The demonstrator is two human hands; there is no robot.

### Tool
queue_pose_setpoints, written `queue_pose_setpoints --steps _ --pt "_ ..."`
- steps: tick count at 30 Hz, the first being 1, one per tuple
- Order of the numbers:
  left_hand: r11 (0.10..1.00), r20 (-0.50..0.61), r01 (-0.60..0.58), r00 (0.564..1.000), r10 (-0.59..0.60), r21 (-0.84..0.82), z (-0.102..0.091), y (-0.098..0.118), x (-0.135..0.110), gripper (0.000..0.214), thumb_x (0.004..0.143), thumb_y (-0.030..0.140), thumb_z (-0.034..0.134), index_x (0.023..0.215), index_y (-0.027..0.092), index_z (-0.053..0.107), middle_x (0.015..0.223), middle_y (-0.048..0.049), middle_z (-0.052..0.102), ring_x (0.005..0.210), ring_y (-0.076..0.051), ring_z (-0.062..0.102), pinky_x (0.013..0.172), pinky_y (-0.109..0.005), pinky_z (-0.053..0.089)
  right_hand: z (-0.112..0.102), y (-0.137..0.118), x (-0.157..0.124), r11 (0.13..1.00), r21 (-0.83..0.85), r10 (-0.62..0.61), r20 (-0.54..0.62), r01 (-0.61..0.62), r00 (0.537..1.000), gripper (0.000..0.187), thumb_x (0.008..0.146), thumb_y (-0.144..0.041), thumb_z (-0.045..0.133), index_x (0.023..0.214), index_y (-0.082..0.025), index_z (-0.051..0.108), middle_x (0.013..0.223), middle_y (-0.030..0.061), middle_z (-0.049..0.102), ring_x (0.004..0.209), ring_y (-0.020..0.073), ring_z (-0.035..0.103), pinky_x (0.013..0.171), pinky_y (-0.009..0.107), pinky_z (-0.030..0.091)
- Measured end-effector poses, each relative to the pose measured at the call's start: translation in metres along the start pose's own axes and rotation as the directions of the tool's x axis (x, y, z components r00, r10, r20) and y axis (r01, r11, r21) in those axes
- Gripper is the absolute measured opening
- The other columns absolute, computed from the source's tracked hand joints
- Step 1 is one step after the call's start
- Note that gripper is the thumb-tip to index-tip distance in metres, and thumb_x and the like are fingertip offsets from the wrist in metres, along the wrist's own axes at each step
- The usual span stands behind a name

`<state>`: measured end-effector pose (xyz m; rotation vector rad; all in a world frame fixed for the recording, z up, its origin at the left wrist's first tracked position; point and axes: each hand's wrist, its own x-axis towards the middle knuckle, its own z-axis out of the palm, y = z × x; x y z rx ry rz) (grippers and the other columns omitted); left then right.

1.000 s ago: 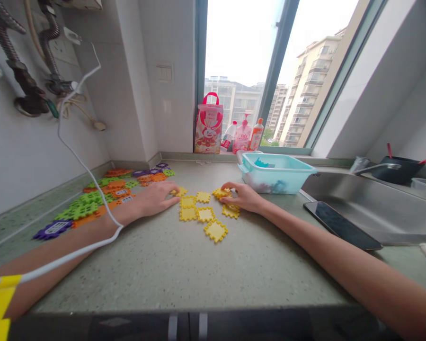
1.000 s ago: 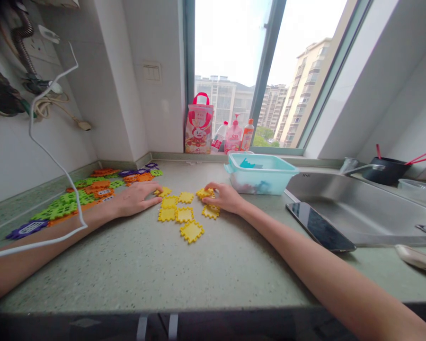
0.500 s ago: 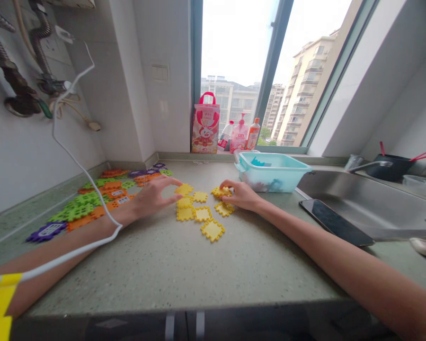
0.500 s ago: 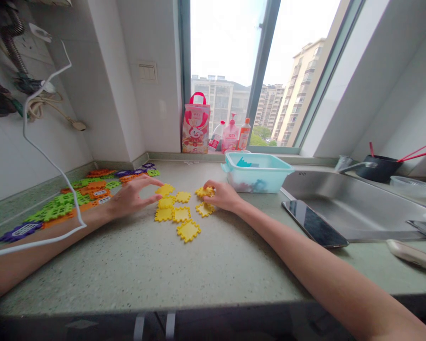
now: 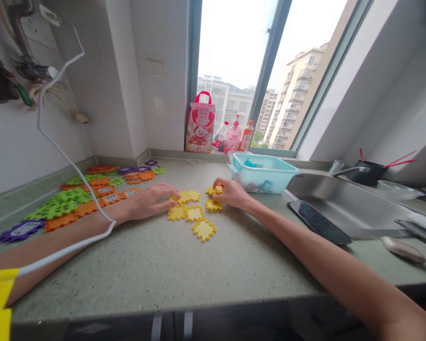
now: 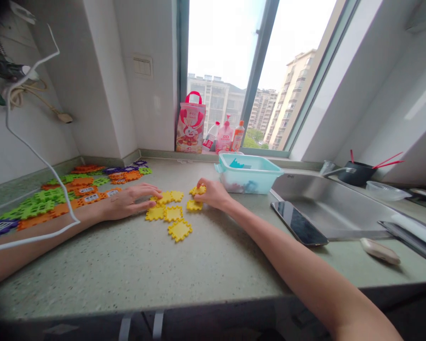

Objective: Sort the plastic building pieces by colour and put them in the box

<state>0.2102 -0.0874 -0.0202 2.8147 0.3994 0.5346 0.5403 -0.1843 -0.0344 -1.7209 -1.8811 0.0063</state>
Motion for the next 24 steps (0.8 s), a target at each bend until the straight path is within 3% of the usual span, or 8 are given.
queue_pose_setpoints --steps 4,7,10,12,18,21,24 --pt "0.999 0.011 0.029 1.000 -0.029 -0.023 0.000 0.002 -0.001 0.039 0.109 0.049 0.051 0.131 0.021 0.069 0.134 -0.0083 0.070 0.128 -0.025 0.059 0.114 -0.040 0.044 -0.004 -0.003 0.000 1.000 -0.008 0.013 -0.006 -0.013 1.000 0.026 0.076 -0.033 0.078 0.100 -0.025 0.072 0.074 -0.0030 0.068 0.066 0.0168 0.060 0.064 0.027 0.041" --pt "0.999 0.013 0.030 0.999 -0.030 -0.023 0.000 0.002 -0.002 0.039 0.110 0.048 0.051 0.133 0.021 0.068 0.135 -0.0075 0.069 0.129 -0.025 0.059 0.115 -0.040 0.043 -0.018 -0.011 -0.001 0.997 -0.045 -0.064 -0.105 0.060 0.992 0.026 0.078 -0.031 0.078 0.102 -0.025 0.072 0.084 -0.0001 0.072 0.075 0.0200 0.063 0.073 0.031 0.047" --pt "0.999 0.025 0.037 0.999 -0.037 -0.013 0.001 0.001 -0.003 0.041 0.110 0.049 0.051 0.134 0.021 0.068 0.137 -0.0078 0.068 0.129 -0.026 0.060 0.115 -0.040 0.043 -0.045 -0.015 0.001 0.963 -0.170 -0.247 -0.264 0.207 0.932 0.028 0.078 -0.026 0.078 0.105 -0.024 0.071 0.101 0.0060 0.075 0.096 0.0275 0.064 0.092 0.039 0.050" --pt "0.999 0.038 0.042 0.998 -0.042 -0.003 0.002 -0.001 -0.002 0.043 0.110 0.051 0.049 0.135 0.021 0.067 0.139 -0.0092 0.067 0.130 -0.026 0.059 0.116 -0.041 0.043 -0.068 -0.007 0.004 0.943 -0.244 -0.307 -0.365 0.228 0.879 0.030 0.079 -0.025 0.076 0.109 -0.024 0.070 0.109 0.0083 0.075 0.105 0.0311 0.063 0.098 0.043 0.050" --pt "0.997 0.081 0.071 0.994 -0.072 0.004 0.001 -0.001 -0.002 0.049 0.109 0.056 0.047 0.139 0.021 0.063 0.144 -0.0109 0.064 0.134 -0.026 0.056 0.119 -0.043 0.039 -0.117 0.052 0.006 0.943 -0.315 -0.137 -0.668 -0.111 0.731 0.033 0.079 -0.036 0.073 0.109 -0.023 0.072 0.102 0.0090 0.076 0.099 0.0333 0.066 0.093 0.047 0.052" --pt "0.997 0.091 0.072 0.993 -0.071 -0.004 0.000 0.000 -0.001 0.050 0.110 0.056 0.045 0.139 0.020 0.063 0.144 -0.0107 0.064 0.134 -0.026 0.055 0.119 -0.043 0.038 -0.127 0.070 0.004 0.943 -0.270 -0.049 -0.686 -0.192 0.726 0.037 0.083 -0.045 0.073 0.112 -0.022 0.074 0.102 0.0104 0.077 0.096 0.0338 0.069 0.090 0.047 0.053" --pt "0.998 0.088 0.065 0.994 -0.064 -0.003 0.000 -0.001 -0.001 0.050 0.110 0.056 0.045 0.139 0.020 0.064 0.144 -0.0101 0.064 0.135 -0.026 0.054 0.120 -0.043 0.037 -0.134 0.069 0.004 0.956 -0.223 -0.021 -0.695 -0.188 0.719 0.038 0.090 -0.052 0.069 0.114 -0.023 0.076 0.107 0.0111 0.078 0.101 0.0335 0.071 0.094 0.048 0.053"
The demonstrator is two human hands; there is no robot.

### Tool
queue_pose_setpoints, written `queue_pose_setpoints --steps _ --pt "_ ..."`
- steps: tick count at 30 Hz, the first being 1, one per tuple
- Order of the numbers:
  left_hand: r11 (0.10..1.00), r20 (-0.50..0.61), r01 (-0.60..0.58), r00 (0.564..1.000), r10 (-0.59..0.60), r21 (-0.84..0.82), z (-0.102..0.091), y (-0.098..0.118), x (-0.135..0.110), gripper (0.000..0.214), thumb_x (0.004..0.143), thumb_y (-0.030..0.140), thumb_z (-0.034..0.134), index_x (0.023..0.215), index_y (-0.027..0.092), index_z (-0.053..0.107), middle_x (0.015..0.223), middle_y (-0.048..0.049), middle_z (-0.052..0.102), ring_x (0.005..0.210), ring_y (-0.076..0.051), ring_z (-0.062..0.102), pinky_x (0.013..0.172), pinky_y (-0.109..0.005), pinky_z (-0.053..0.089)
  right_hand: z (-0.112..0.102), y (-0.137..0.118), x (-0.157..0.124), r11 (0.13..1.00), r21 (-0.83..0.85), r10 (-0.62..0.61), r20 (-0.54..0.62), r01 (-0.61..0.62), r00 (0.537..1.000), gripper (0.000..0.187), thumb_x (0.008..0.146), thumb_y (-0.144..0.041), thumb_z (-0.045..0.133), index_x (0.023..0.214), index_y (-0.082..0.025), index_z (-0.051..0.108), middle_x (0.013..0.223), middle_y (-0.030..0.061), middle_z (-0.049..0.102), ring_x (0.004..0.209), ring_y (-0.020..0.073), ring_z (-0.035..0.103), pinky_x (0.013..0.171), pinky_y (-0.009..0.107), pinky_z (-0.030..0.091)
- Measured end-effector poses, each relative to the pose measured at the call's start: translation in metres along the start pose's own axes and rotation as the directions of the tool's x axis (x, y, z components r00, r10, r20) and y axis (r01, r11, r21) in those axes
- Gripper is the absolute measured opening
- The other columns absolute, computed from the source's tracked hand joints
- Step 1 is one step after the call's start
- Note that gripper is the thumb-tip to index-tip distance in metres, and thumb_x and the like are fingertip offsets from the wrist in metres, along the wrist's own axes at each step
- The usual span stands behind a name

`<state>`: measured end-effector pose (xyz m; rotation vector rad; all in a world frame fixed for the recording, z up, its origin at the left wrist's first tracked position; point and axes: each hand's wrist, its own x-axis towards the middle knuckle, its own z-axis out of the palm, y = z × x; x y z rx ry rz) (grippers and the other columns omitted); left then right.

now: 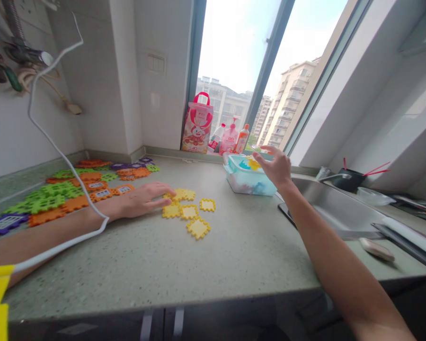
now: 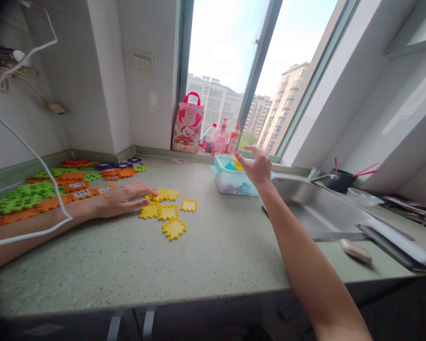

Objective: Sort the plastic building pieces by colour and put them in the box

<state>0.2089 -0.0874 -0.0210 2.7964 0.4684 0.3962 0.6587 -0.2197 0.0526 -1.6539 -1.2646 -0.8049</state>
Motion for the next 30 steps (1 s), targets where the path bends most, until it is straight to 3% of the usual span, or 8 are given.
queue_pose_setpoints --steps 4,6,9,12,15,19,25,30 --pt "0.999 -0.021 -0.030 0.999 0.030 0.025 0.001 -0.003 0.000 0.047 0.111 0.054 0.046 0.139 0.022 0.066 0.144 -0.0092 0.064 0.136 -0.026 0.054 0.121 -0.043 0.036 -0.001 -0.025 -0.010 0.986 0.062 -0.151 -0.088 0.157 0.985 0.028 0.099 -0.044 0.060 0.109 -0.025 0.077 0.119 0.0099 0.076 0.117 0.0324 0.066 0.106 0.050 0.049" --pt "0.997 -0.036 -0.067 0.997 0.068 0.037 0.002 -0.004 0.000 0.047 0.110 0.055 0.048 0.137 0.022 0.068 0.144 -0.0090 0.064 0.135 -0.025 0.055 0.120 -0.042 0.038 0.005 -0.046 -0.026 0.934 0.167 -0.320 -0.008 0.316 0.948 0.024 0.101 -0.038 0.057 0.109 -0.025 0.076 0.122 0.0087 0.076 0.118 0.0298 0.066 0.108 0.048 0.050" --pt "0.992 -0.044 -0.115 0.992 0.117 0.050 0.002 -0.005 0.000 0.049 0.107 0.059 0.051 0.136 0.023 0.070 0.142 -0.0097 0.065 0.135 -0.027 0.057 0.119 -0.041 0.040 0.018 -0.078 -0.058 0.769 0.435 -0.605 0.258 0.469 0.753 0.025 0.103 -0.031 0.056 0.118 -0.025 0.076 0.129 0.0081 0.074 0.119 0.0252 0.068 0.107 0.042 0.052" --pt "0.993 -0.039 -0.107 0.993 0.109 0.053 0.002 -0.004 0.000 0.052 0.105 0.062 0.053 0.138 0.025 0.070 0.143 -0.0108 0.065 0.137 -0.028 0.056 0.120 -0.042 0.041 0.027 -0.097 -0.079 0.716 0.573 -0.687 0.475 0.398 0.550 0.023 0.102 -0.036 0.062 0.117 -0.027 0.079 0.124 0.0065 0.077 0.112 0.0241 0.072 0.100 0.039 0.055" --pt "0.994 -0.021 -0.093 0.995 0.094 0.056 0.000 -0.002 -0.001 0.055 0.103 0.065 0.055 0.141 0.026 0.069 0.146 -0.0120 0.063 0.139 -0.029 0.055 0.122 -0.045 0.039 0.028 -0.097 -0.084 0.765 0.586 -0.635 0.619 0.267 0.462 0.025 0.093 -0.043 0.075 0.112 -0.028 0.081 0.108 0.0034 0.082 0.094 0.0223 0.076 0.085 0.033 0.056" --pt "0.994 0.008 -0.090 0.996 0.090 0.062 0.000 0.000 -0.003 0.062 0.099 0.068 0.060 0.147 0.030 0.064 0.151 -0.0117 0.059 0.144 -0.033 0.051 0.123 -0.049 0.038 0.031 -0.083 -0.081 0.822 0.530 -0.559 0.674 0.210 0.483 0.027 0.085 -0.033 0.078 0.111 -0.026 0.082 0.100 0.0018 0.083 0.085 0.0201 0.076 0.078 0.029 0.054" --pt "0.991 0.106 -0.108 0.989 0.100 0.077 0.003 0.015 -0.004 0.070 0.096 0.071 0.063 0.158 0.042 0.050 0.169 -0.0081 0.040 0.154 -0.038 0.038 0.125 -0.058 0.032 0.031 -0.084 -0.079 0.806 0.530 -0.573 0.589 0.263 0.570 0.020 0.091 -0.029 0.072 0.108 -0.024 0.081 0.099 0.0035 0.082 0.087 0.0203 0.076 0.081 0.031 0.056" --pt "0.989 0.042 -0.123 0.992 0.120 0.082 0.004 0.022 -0.002 0.075 0.096 0.073 0.060 0.160 0.036 0.046 0.172 -0.0104 0.033 0.152 -0.040 0.040 0.123 -0.060 0.034 0.036 -0.097 -0.087 0.775 0.573 -0.609 0.564 0.267 0.558 0.029 0.101 -0.034 0.064 0.126 -0.025 0.076 0.129 0.0082 0.076 0.111 0.0238 0.074 0.101 0.038 0.056"
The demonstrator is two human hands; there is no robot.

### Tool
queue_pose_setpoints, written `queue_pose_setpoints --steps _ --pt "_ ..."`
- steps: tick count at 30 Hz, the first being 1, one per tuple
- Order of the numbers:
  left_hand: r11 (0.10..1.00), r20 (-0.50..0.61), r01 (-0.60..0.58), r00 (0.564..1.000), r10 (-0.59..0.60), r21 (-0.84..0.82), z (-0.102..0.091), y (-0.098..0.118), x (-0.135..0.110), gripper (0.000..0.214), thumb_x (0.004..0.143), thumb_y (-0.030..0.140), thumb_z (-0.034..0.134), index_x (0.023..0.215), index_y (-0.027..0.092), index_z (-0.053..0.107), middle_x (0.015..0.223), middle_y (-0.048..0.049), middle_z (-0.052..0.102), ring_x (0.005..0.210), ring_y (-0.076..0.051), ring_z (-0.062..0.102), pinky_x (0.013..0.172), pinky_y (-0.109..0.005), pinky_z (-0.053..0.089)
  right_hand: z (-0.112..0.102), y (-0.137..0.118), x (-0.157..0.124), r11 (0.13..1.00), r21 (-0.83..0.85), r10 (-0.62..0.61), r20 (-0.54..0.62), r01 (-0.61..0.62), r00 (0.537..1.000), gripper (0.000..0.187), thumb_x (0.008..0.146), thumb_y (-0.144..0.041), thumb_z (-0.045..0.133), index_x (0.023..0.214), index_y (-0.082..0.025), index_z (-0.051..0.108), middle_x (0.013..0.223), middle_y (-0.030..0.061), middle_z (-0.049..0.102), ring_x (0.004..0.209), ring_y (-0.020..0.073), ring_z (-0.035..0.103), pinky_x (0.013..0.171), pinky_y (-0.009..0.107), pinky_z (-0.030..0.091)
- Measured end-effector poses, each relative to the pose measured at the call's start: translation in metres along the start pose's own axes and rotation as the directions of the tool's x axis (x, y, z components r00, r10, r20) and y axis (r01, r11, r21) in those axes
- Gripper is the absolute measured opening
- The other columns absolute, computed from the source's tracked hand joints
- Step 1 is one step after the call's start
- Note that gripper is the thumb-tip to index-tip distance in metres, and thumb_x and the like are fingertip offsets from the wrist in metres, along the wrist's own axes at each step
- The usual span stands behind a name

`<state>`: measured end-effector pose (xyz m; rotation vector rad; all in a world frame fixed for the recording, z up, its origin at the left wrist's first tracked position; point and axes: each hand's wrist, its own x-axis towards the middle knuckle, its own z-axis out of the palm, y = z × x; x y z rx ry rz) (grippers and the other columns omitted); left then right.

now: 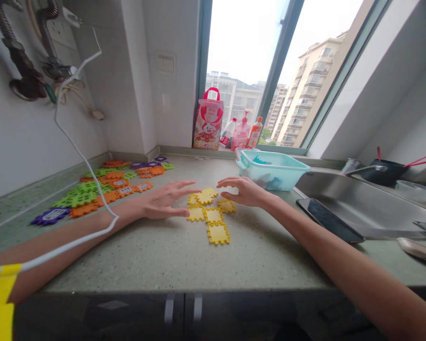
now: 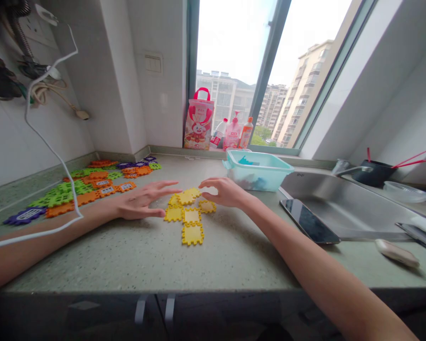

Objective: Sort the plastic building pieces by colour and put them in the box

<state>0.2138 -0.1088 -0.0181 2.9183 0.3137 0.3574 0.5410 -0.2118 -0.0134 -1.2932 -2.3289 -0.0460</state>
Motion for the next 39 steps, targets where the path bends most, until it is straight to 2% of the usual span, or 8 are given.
queue_pose_setpoints --steps 3,7,16,22,25,29,33,39 --pt "1.000 -0.118 -0.007 0.993 0.010 0.024 0.000 -0.003 0.002 0.053 0.104 0.066 0.051 0.137 0.027 0.065 0.162 -0.0108 0.049 0.148 -0.035 0.046 0.123 -0.055 0.035 0.013 0.002 0.004 1.000 0.015 -0.009 0.042 0.009 0.999 0.036 0.105 -0.029 0.058 0.138 -0.025 0.070 0.151 0.0100 0.063 0.133 0.0256 0.065 0.115 0.043 0.050" --pt "0.996 -0.141 -0.047 0.988 0.058 0.077 0.000 -0.007 0.004 0.043 0.109 0.056 0.045 0.109 0.024 0.074 0.147 -0.0075 0.064 0.145 -0.030 0.048 0.124 -0.050 0.035 0.022 0.013 0.004 0.998 -0.021 0.058 0.065 -0.057 0.996 0.029 0.100 -0.020 0.062 0.125 -0.024 0.077 0.150 0.0142 0.063 0.136 0.0301 0.063 0.116 0.049 0.049" --pt "0.998 -0.100 -0.055 0.993 0.057 0.023 -0.002 -0.006 0.002 0.040 0.107 0.056 0.050 0.117 0.026 0.074 0.149 -0.0083 0.063 0.145 -0.031 0.049 0.123 -0.050 0.036 0.012 0.031 -0.001 0.963 0.181 0.196 0.040 -0.200 0.980 0.019 0.089 -0.033 0.076 0.102 -0.021 0.078 0.108 0.0073 0.082 0.100 0.0239 0.076 0.087 0.035 0.058" --pt "0.997 -0.085 -0.071 0.994 0.073 0.026 -0.001 -0.008 0.003 0.039 0.106 0.056 0.054 0.120 0.025 0.073 0.149 -0.0099 0.062 0.144 -0.031 0.049 0.123 -0.050 0.036 0.015 0.029 0.003 0.974 0.184 0.129 0.036 -0.134 0.991 0.039 0.089 -0.026 0.074 0.128 -0.023 0.074 0.136 0.0090 0.073 0.122 0.0248 0.070 0.103 0.037 0.054" --pt "0.997 -0.082 -0.067 0.994 0.069 0.026 -0.002 -0.007 0.004 0.041 0.106 0.057 0.054 0.120 0.024 0.072 0.149 -0.0107 0.062 0.144 -0.032 0.049 0.122 -0.050 0.037 0.017 0.027 0.005 0.960 0.216 0.171 0.045 -0.177 0.984 0.031 0.091 -0.027 0.072 0.122 -0.021 0.076 0.120 0.0068 0.080 0.109 0.0222 0.074 0.097 0.035 0.056" --pt "0.997 -0.073 -0.066 0.995 0.068 0.031 -0.003 -0.006 0.003 0.041 0.106 0.058 0.054 0.122 0.024 0.071 0.150 -0.0109 0.061 0.145 -0.032 0.048 0.122 -0.051 0.037 0.015 0.016 0.009 0.946 0.263 0.229 -0.122 -0.191 0.966 0.029 0.090 -0.036 0.076 0.114 -0.021 0.076 0.113 0.0060 0.080 0.102 0.0210 0.074 0.089 0.034 0.058" --pt "0.997 -0.059 -0.077 0.995 0.079 0.028 -0.003 -0.006 0.003 0.040 0.105 0.057 0.055 0.124 0.026 0.071 0.152 -0.0101 0.060 0.146 -0.031 0.047 0.122 -0.051 0.037 0.013 -0.007 0.012 0.957 0.289 0.126 -0.284 -0.041 0.950 0.031 0.096 -0.042 0.072 0.122 -0.024 0.073 0.121 0.0059 0.077 0.108 0.0210 0.071 0.097 0.037 0.055" --pt "0.996 -0.077 -0.088 0.993 0.088 0.004 -0.002 -0.008 0.003 0.042 0.103 0.060 0.057 0.122 0.026 0.073 0.149 -0.0111 0.062 0.145 -0.033 0.048 0.122 -0.052 0.038 0.023 -0.019 0.013 0.971 0.233 0.038 0.054 -0.049 0.998 0.023 0.089 -0.035 0.081 0.109 -0.025 0.077 0.108 0.0023 0.080 0.098 0.0205 0.072 0.090 0.032 0.053"
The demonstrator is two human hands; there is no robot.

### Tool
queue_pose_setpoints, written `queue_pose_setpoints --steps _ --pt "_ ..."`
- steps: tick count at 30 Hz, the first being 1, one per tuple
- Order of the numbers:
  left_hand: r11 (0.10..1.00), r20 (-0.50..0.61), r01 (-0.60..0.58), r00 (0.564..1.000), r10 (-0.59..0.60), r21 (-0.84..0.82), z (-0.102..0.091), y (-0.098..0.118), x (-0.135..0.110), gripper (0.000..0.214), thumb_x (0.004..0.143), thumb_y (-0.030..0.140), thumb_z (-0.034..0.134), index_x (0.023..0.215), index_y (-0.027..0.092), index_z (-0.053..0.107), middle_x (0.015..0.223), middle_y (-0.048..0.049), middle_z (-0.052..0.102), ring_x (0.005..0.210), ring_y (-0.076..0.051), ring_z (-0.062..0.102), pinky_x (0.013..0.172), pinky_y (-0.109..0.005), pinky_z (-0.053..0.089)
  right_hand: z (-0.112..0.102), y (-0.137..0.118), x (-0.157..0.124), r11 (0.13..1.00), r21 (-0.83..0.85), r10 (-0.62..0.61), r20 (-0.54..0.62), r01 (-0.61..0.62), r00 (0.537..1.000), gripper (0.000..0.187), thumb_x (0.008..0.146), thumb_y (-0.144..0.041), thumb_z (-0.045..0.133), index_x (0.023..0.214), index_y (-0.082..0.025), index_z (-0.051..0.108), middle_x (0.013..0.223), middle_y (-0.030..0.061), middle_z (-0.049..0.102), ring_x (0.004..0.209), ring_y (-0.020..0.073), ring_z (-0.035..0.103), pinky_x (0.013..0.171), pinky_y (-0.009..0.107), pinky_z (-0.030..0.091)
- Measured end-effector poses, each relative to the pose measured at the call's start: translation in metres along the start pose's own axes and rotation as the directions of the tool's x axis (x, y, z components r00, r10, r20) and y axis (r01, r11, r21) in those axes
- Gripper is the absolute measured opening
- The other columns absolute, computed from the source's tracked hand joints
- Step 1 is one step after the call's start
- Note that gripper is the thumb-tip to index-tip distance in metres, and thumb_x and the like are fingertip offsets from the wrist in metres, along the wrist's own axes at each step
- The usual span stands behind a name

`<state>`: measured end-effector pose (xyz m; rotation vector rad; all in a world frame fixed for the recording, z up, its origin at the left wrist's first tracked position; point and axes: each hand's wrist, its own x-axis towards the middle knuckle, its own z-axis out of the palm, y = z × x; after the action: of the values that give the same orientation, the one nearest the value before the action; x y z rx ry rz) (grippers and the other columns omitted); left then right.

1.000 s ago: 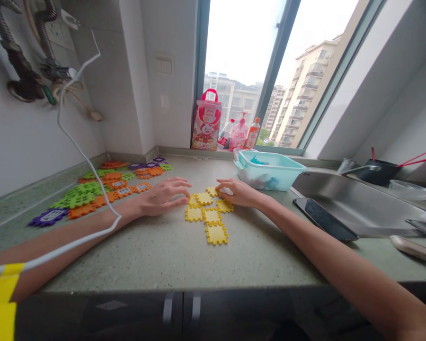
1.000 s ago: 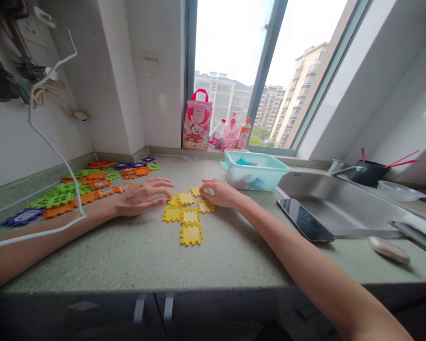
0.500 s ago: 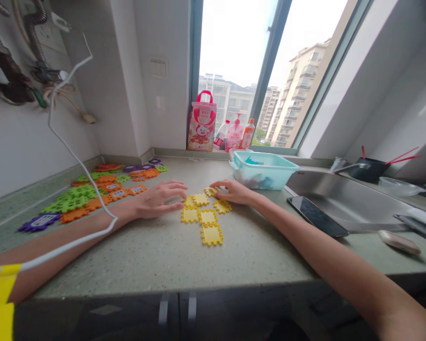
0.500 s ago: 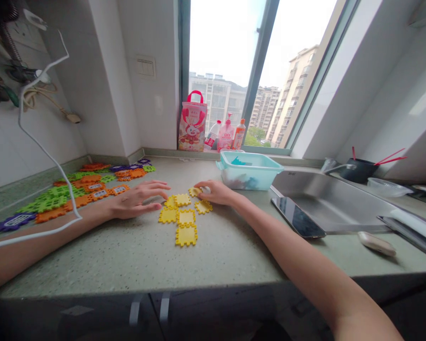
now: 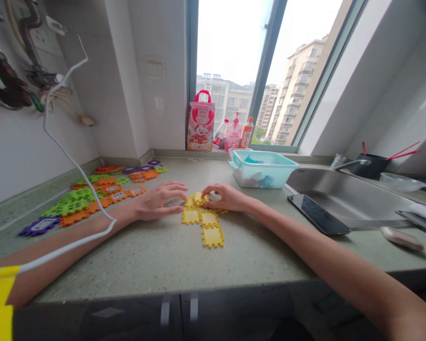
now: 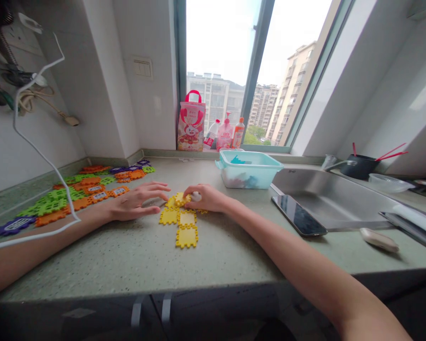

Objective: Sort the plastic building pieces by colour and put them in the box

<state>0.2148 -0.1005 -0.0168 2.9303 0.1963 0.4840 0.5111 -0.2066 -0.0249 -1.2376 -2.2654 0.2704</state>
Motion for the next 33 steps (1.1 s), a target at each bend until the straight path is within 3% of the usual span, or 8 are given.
queue_pose_setpoints --steps 4,8,11,13,17,22,27,33 --pt "1.000 0.024 -0.016 1.000 0.016 0.000 0.000 0.002 0.000 0.045 0.102 0.062 0.059 0.129 0.028 0.073 0.152 -0.0103 0.060 0.146 -0.034 0.047 0.124 -0.054 0.036 0.003 0.006 0.001 0.994 -0.072 0.072 -0.064 -0.077 0.995 0.025 0.086 -0.033 0.083 0.109 -0.024 0.076 0.109 0.0025 0.079 0.097 0.0210 0.072 0.088 0.032 0.052" --pt "1.000 0.085 -0.005 0.996 0.003 0.020 0.001 0.007 0.000 0.062 0.101 0.071 0.054 0.147 0.031 0.063 0.162 -0.0110 0.050 0.151 -0.036 0.042 0.127 -0.058 0.030 0.000 0.003 0.001 0.993 -0.107 0.021 -0.231 -0.047 0.973 0.025 0.091 -0.036 0.079 0.111 -0.023 0.074 0.115 0.0060 0.078 0.105 0.0234 0.071 0.098 0.037 0.051" --pt "0.999 0.062 0.036 0.997 -0.037 0.010 0.002 0.009 0.000 0.073 0.102 0.076 0.044 0.156 0.028 0.054 0.162 -0.0117 0.050 0.152 -0.036 0.041 0.128 -0.056 0.029 0.001 -0.006 0.001 0.995 -0.102 -0.029 -0.311 -0.003 0.950 0.025 0.093 -0.038 0.077 0.113 -0.024 0.072 0.116 0.0062 0.077 0.106 0.0225 0.071 0.100 0.037 0.051" --pt "0.996 0.024 0.085 0.996 -0.085 -0.004 0.002 0.008 0.000 0.075 0.104 0.076 0.035 0.155 0.024 0.054 0.159 -0.0121 0.053 0.150 -0.035 0.043 0.127 -0.054 0.030 0.003 -0.010 0.001 0.994 -0.111 -0.024 -0.250 -0.004 0.968 0.025 0.091 -0.038 0.080 0.111 -0.025 0.073 0.111 0.0050 0.077 0.103 0.0223 0.071 0.097 0.036 0.052" --pt "0.989 0.005 0.148 0.989 -0.148 0.004 0.001 0.006 0.000 0.079 0.105 0.077 0.029 0.151 0.021 0.057 0.157 -0.0134 0.056 0.149 -0.035 0.044 0.127 -0.054 0.030 0.006 -0.002 0.001 0.987 -0.118 0.099 -0.097 -0.110 0.990 0.023 0.087 -0.036 0.083 0.106 -0.025 0.076 0.100 0.0021 0.078 0.091 0.0200 0.072 0.084 0.032 0.052" --pt "0.984 0.034 0.179 0.983 -0.179 0.011 0.003 0.004 0.000 0.080 0.104 0.078 0.027 0.151 0.020 0.058 0.158 -0.0142 0.054 0.151 -0.035 0.041 0.128 -0.055 0.027 -0.001 0.017 -0.002 0.950 -0.207 0.201 -0.172 -0.235 0.964 0.015 0.089 -0.033 0.080 0.100 -0.024 0.075 0.098 0.0027 0.079 0.088 0.0198 0.072 0.079 0.030 0.051" --pt "0.983 0.023 0.184 0.983 -0.185 0.013 0.004 0.003 0.000 0.080 0.104 0.079 0.027 0.149 0.021 0.059 0.157 -0.0138 0.055 0.150 -0.035 0.043 0.127 -0.054 0.028 -0.005 0.005 -0.004 0.928 -0.251 0.197 -0.299 -0.276 0.934 0.021 0.091 -0.040 0.079 0.105 -0.026 0.072 0.104 0.0039 0.079 0.092 0.0222 0.073 0.079 0.032 0.052" --pt "0.983 0.021 0.182 0.983 -0.182 0.026 0.005 0.002 0.000 0.078 0.105 0.077 0.027 0.148 0.022 0.061 0.156 -0.0134 0.055 0.150 -0.034 0.043 0.126 -0.052 0.029 -0.003 -0.004 -0.002 0.868 -0.344 0.316 -0.175 -0.359 0.932 0.026 0.087 -0.044 0.082 0.100 -0.026 0.071 0.097 0.0061 0.080 0.086 0.0253 0.074 0.071 0.032 0.051"
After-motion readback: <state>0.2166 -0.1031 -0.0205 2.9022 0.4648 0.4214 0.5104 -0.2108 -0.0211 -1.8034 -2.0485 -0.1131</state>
